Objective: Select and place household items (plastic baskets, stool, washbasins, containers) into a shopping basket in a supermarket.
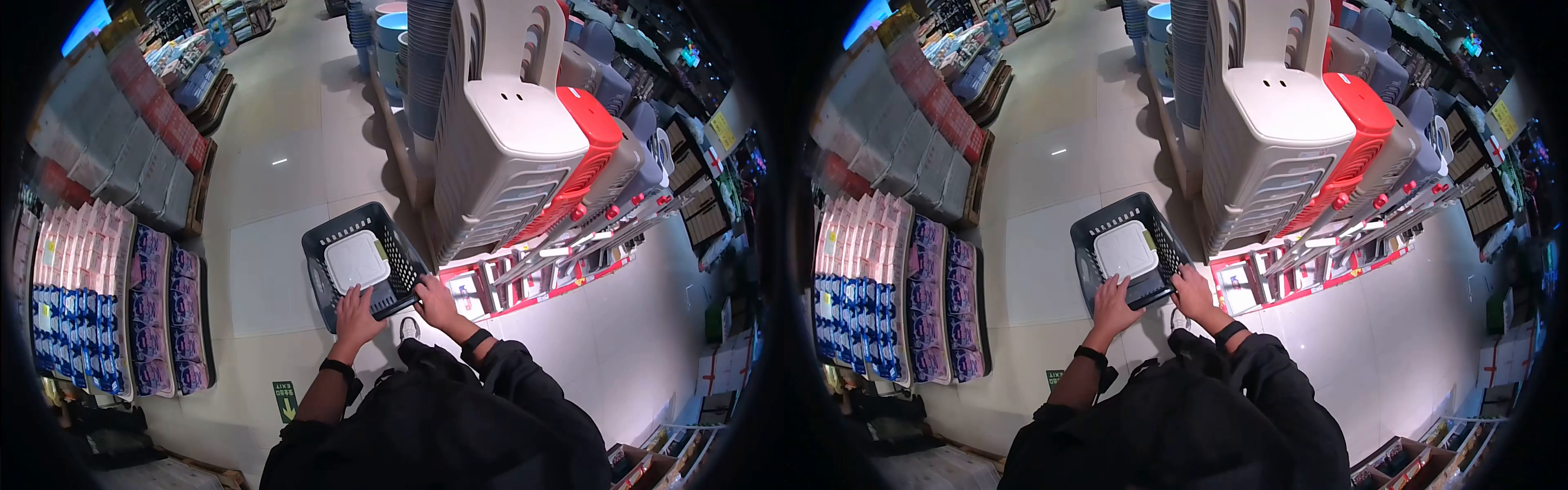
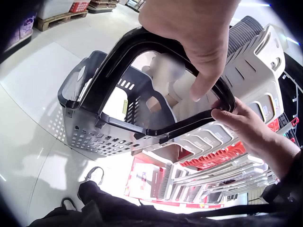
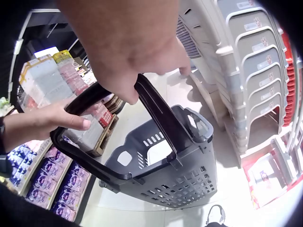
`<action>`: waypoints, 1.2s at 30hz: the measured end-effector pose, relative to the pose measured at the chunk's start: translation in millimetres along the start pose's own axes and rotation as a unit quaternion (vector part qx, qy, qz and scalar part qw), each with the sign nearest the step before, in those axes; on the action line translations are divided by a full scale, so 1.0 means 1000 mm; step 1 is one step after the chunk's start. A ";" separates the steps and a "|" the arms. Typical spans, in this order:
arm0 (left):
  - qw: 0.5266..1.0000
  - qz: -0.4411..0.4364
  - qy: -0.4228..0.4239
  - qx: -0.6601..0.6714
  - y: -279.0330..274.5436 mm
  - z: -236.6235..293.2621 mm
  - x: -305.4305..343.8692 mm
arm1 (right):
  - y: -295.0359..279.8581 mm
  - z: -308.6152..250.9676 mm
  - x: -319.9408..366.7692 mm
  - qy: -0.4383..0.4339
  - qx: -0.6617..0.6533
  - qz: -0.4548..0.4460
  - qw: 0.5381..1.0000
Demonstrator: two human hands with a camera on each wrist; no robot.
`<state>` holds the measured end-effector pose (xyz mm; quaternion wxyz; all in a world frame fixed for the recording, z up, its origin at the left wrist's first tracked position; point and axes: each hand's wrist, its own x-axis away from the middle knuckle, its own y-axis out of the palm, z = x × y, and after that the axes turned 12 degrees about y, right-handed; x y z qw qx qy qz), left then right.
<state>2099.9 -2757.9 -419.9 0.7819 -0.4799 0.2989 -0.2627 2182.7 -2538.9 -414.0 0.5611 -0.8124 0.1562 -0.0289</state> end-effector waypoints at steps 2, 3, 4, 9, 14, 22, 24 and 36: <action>0.970 -0.145 -0.085 0.176 -0.005 -0.016 -0.018 | 0.006 -0.005 -0.010 0.074 -0.054 -0.097 0.991; 0.968 -0.133 -0.081 0.194 0.002 -0.020 -0.017 | 0.005 -0.008 -0.007 0.084 -0.053 -0.107 0.989; 0.970 -0.131 -0.085 0.188 0.000 -0.032 -0.028 | 0.004 -0.011 -0.021 0.088 -0.058 -0.115 0.988; 0.991 -0.128 0.004 0.044 -0.008 -0.059 -0.055 | 0.013 -0.014 -0.052 0.065 -0.073 -0.099 0.990; 0.986 -0.162 -0.022 0.030 -0.009 -0.075 -0.089 | 0.020 -0.009 -0.081 0.056 -0.076 -0.086 0.992; 0.995 -0.047 0.070 0.055 0.003 -0.110 -0.122 | 0.027 -0.009 -0.122 0.084 -0.091 -0.074 0.990; 0.985 -0.104 0.050 0.125 0.008 -0.125 -0.134 | 0.027 -0.013 -0.133 0.092 -0.079 -0.076 0.990; 0.947 -0.291 -0.001 0.135 -0.015 -0.155 -0.237 | 0.050 -0.015 -0.207 0.197 -0.068 -0.047 0.977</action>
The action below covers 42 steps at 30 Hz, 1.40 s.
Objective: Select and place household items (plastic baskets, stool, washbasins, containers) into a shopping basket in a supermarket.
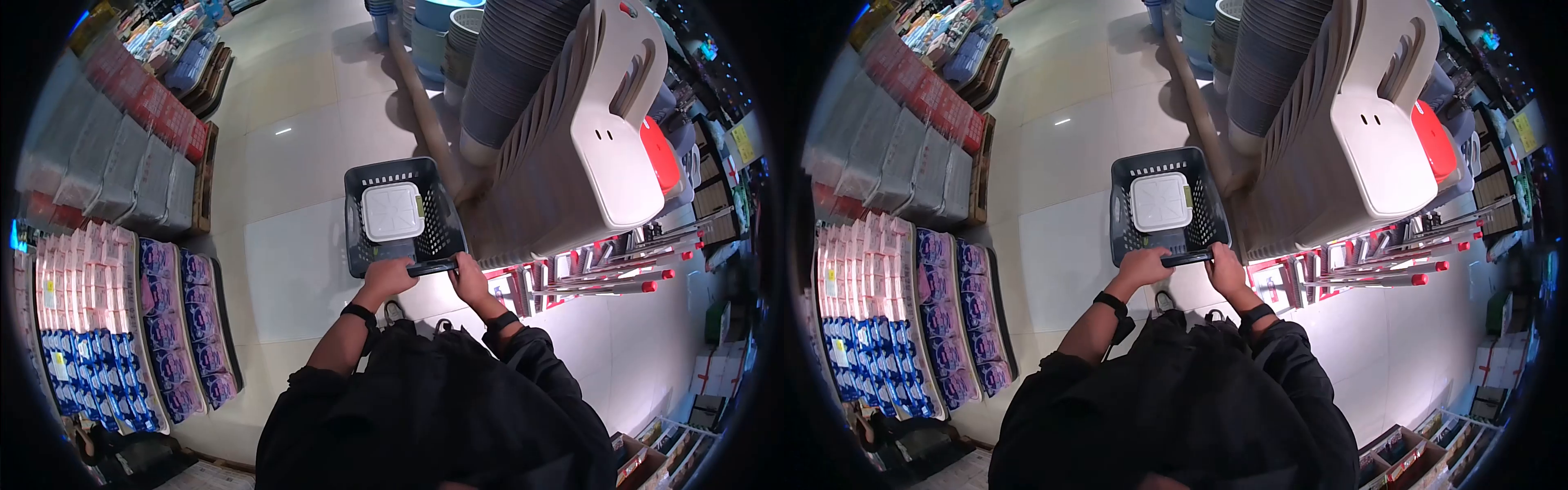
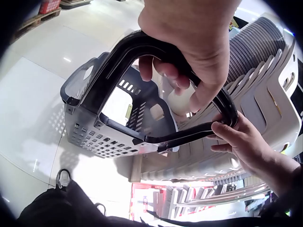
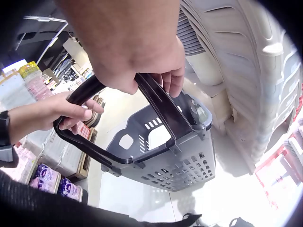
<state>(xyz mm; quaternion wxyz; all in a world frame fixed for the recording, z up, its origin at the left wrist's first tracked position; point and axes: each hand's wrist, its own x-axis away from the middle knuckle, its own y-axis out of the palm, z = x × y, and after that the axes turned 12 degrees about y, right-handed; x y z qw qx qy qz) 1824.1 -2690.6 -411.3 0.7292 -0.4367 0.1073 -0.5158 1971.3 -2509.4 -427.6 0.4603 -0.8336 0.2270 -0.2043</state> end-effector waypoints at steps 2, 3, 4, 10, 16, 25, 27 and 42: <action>1.000 -0.010 0.000 -0.008 -0.008 -0.004 -0.010 | 0.003 -0.003 -0.008 0.010 -0.002 0.012 1.000; 1.000 -0.013 0.008 -0.005 -0.010 -0.006 -0.014 | 0.005 -0.005 -0.013 0.016 -0.008 0.017 1.000; 1.000 -0.013 0.008 -0.005 -0.013 -0.010 -0.018 | 0.006 -0.006 -0.017 0.022 -0.004 0.021 1.000; 1.000 -0.009 0.016 -0.005 -0.027 -0.019 -0.045 | 0.003 -0.015 -0.046 0.040 -0.030 0.023 0.998; 1.000 -0.014 -0.007 0.010 -0.048 -0.025 -0.066 | 0.003 -0.020 -0.078 0.034 -0.037 0.018 0.999; 1.000 -0.017 -0.019 0.000 -0.071 -0.057 -0.114 | 0.004 -0.025 -0.144 -0.012 -0.045 0.009 0.999; 1.000 -0.016 -0.021 0.002 -0.074 -0.061 -0.127 | 0.003 -0.025 -0.159 -0.005 -0.041 -0.001 0.999; 0.998 -0.061 -0.012 0.000 -0.123 -0.089 -0.184 | 0.028 -0.037 -0.232 0.003 -0.061 -0.006 0.998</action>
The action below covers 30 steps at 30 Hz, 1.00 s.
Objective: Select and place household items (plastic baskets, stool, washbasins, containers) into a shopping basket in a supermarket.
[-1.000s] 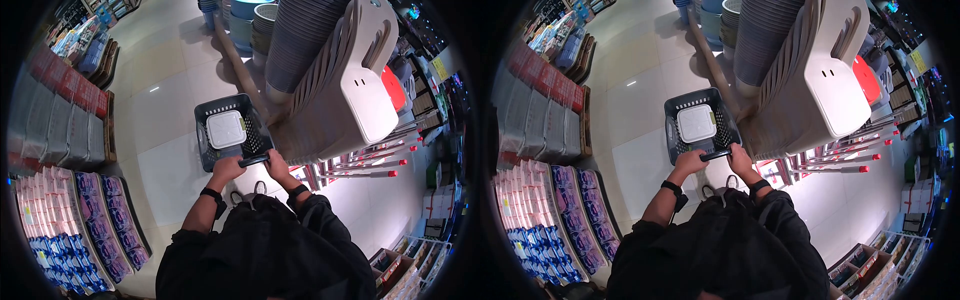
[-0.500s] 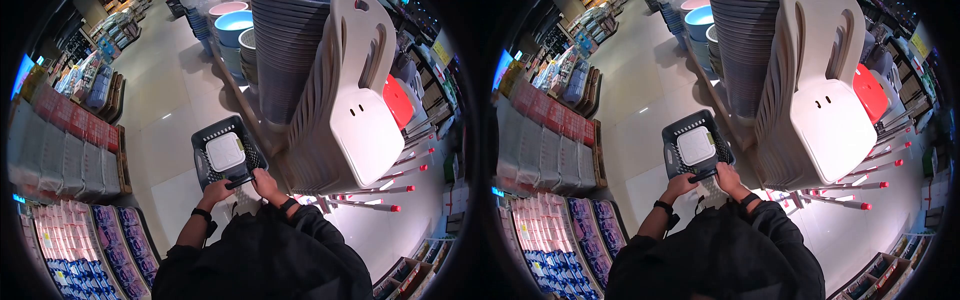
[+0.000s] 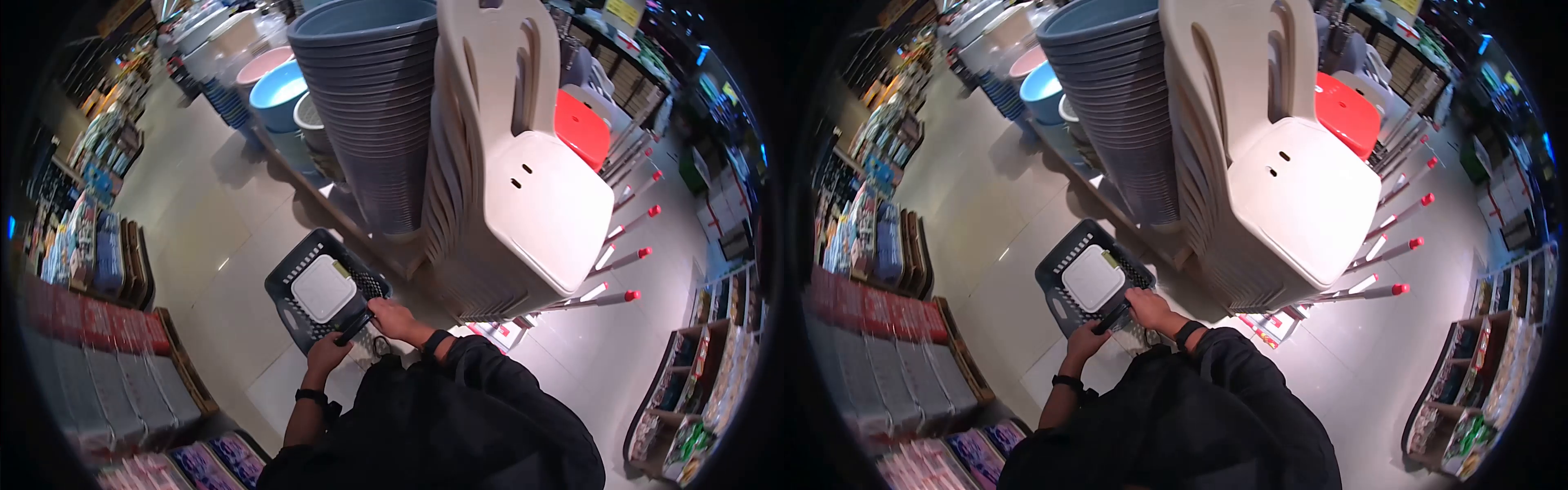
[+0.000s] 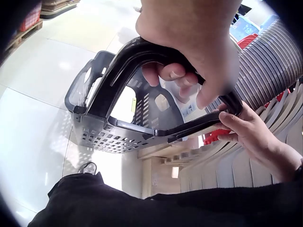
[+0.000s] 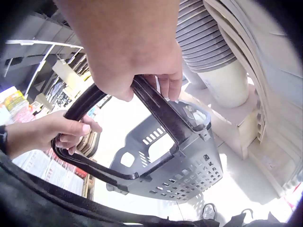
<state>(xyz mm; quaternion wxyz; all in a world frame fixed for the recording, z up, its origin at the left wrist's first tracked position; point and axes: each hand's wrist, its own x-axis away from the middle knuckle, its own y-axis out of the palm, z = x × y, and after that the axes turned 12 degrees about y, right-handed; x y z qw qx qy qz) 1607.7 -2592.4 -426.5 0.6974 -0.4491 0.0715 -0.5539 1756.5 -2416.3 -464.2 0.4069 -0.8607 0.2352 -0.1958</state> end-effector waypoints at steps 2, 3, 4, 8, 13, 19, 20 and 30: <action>1.000 0.002 -0.008 -0.002 -0.007 -0.003 -0.006 | -0.004 -0.005 -0.002 0.016 -0.037 -0.011 0.999; 1.000 -0.004 0.000 0.002 -0.011 -0.007 -0.009 | -0.005 -0.010 0.001 0.009 -0.056 0.011 0.998; 1.000 -0.010 0.006 0.006 -0.011 -0.014 -0.013 | -0.011 -0.013 0.005 0.057 -0.073 -0.033 0.995; 0.987 -0.118 0.062 0.089 -0.018 -0.037 -0.035 | -0.039 -0.007 0.032 0.117 -0.075 0.018 0.990; 0.955 -0.115 0.175 0.210 -0.035 -0.009 -0.074 | -0.113 -0.003 0.099 0.222 -0.139 0.160 0.952; 0.830 -0.051 0.376 0.409 -0.076 0.101 -0.176 | -0.213 -0.033 0.190 0.190 -0.183 0.565 0.782; 0.812 -0.055 0.389 0.432 -0.085 0.126 -0.183 | -0.226 -0.031 0.199 0.147 -0.147 0.637 0.742; 0.698 -0.042 0.347 0.625 -0.079 0.260 -0.237 | -0.293 0.063 0.198 0.168 -0.304 0.634 0.691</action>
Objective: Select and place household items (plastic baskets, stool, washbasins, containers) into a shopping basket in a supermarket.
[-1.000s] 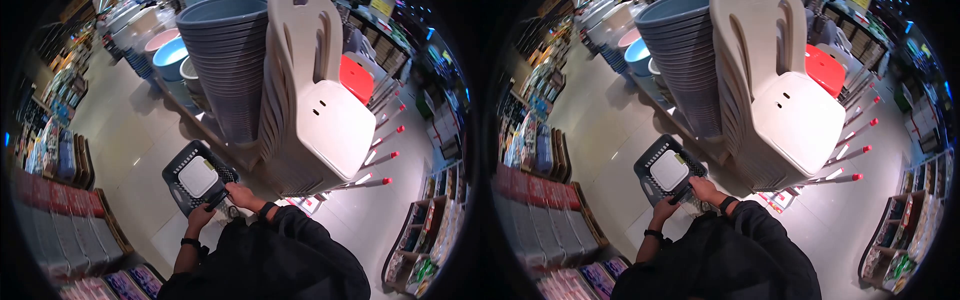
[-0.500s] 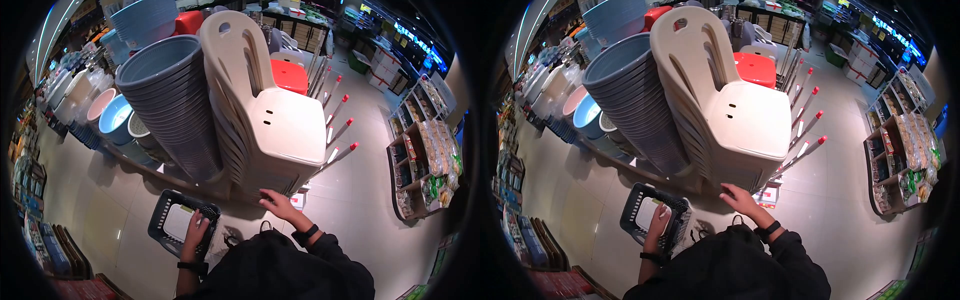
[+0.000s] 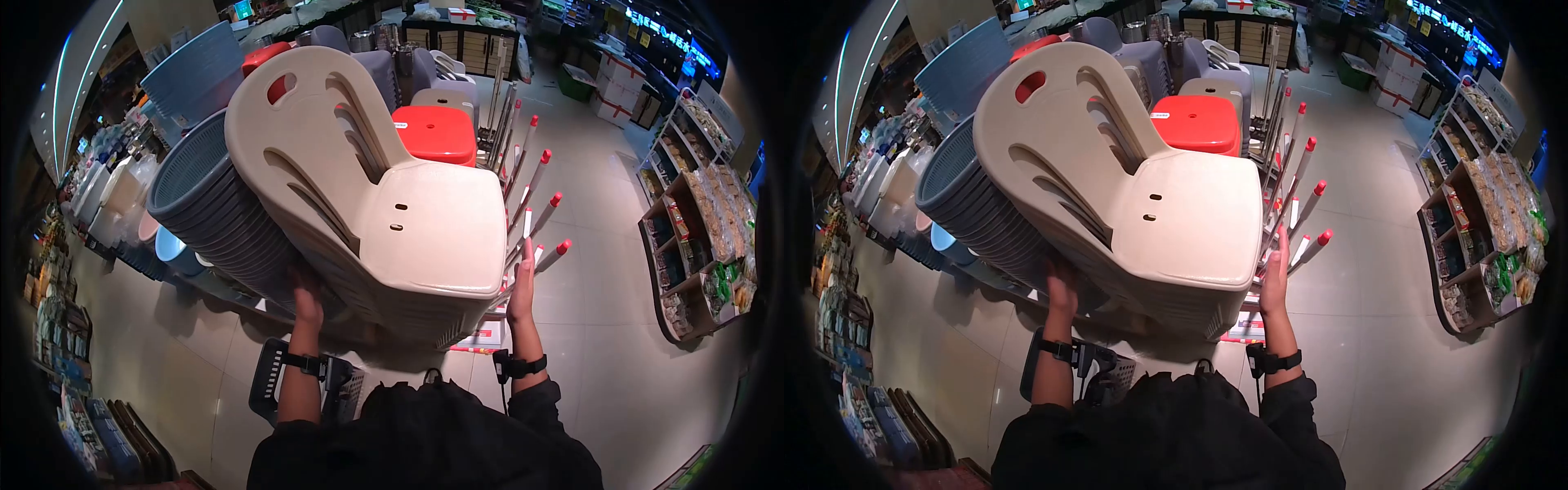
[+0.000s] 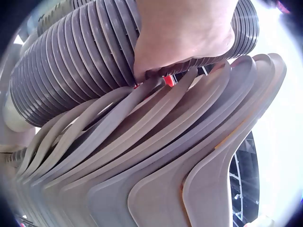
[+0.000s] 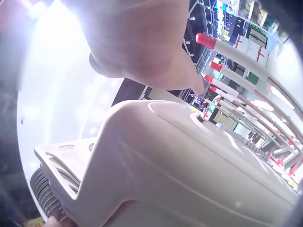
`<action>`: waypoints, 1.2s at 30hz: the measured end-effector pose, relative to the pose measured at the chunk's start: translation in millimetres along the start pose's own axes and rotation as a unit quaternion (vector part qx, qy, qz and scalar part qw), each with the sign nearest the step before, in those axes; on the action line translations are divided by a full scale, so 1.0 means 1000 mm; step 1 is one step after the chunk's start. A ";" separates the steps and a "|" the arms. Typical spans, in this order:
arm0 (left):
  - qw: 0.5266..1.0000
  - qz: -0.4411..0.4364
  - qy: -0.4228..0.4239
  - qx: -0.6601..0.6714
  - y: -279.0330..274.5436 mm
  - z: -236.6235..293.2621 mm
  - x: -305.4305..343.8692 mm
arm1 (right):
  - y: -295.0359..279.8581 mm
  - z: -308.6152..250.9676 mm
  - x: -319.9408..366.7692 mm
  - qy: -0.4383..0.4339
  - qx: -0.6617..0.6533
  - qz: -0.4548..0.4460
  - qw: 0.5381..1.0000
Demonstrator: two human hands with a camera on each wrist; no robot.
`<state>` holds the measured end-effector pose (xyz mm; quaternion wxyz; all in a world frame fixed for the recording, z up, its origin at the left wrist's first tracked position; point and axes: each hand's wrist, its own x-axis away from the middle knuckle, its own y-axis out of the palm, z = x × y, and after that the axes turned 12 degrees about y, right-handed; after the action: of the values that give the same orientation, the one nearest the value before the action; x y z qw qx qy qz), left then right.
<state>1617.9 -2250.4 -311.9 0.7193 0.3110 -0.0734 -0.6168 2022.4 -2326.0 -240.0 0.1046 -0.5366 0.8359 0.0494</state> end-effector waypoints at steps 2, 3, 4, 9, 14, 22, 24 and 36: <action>0.999 0.019 -0.006 0.029 0.001 -0.006 -0.010 | 0.015 -0.002 -0.012 0.045 -0.086 -0.048 0.994; 0.997 0.036 -0.013 0.062 -0.003 -0.010 -0.010 | 0.018 0.000 -0.011 0.069 -0.127 -0.069 0.987; 0.997 0.038 -0.018 0.060 -0.008 -0.013 -0.010 | 0.018 0.002 -0.010 0.075 -0.126 -0.067 0.987; 0.996 0.027 -0.082 0.001 -0.033 -0.041 -0.033 | 0.018 0.007 -0.014 0.089 -0.069 -0.070 0.991; 0.994 -0.036 -0.106 0.020 -0.089 -0.077 -0.021 | 0.015 0.006 -0.006 0.097 -0.018 -0.041 0.994; 0.986 -0.103 -0.115 0.062 -0.225 -0.137 0.081 | 0.017 -0.001 -0.008 0.127 -0.048 -0.045 0.990; 0.985 -0.105 -0.121 0.063 -0.236 -0.150 0.087 | 0.017 0.001 -0.007 0.143 -0.056 -0.040 0.987; 0.987 -0.089 -0.132 0.031 -0.234 -0.177 0.064 | 0.021 0.001 -0.006 0.149 -0.081 -0.022 0.985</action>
<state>1522.7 -2257.8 -596.5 0.6355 0.2544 -0.1589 -0.7115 2006.3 -2312.0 -239.9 -0.0636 -0.5632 0.8232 0.0341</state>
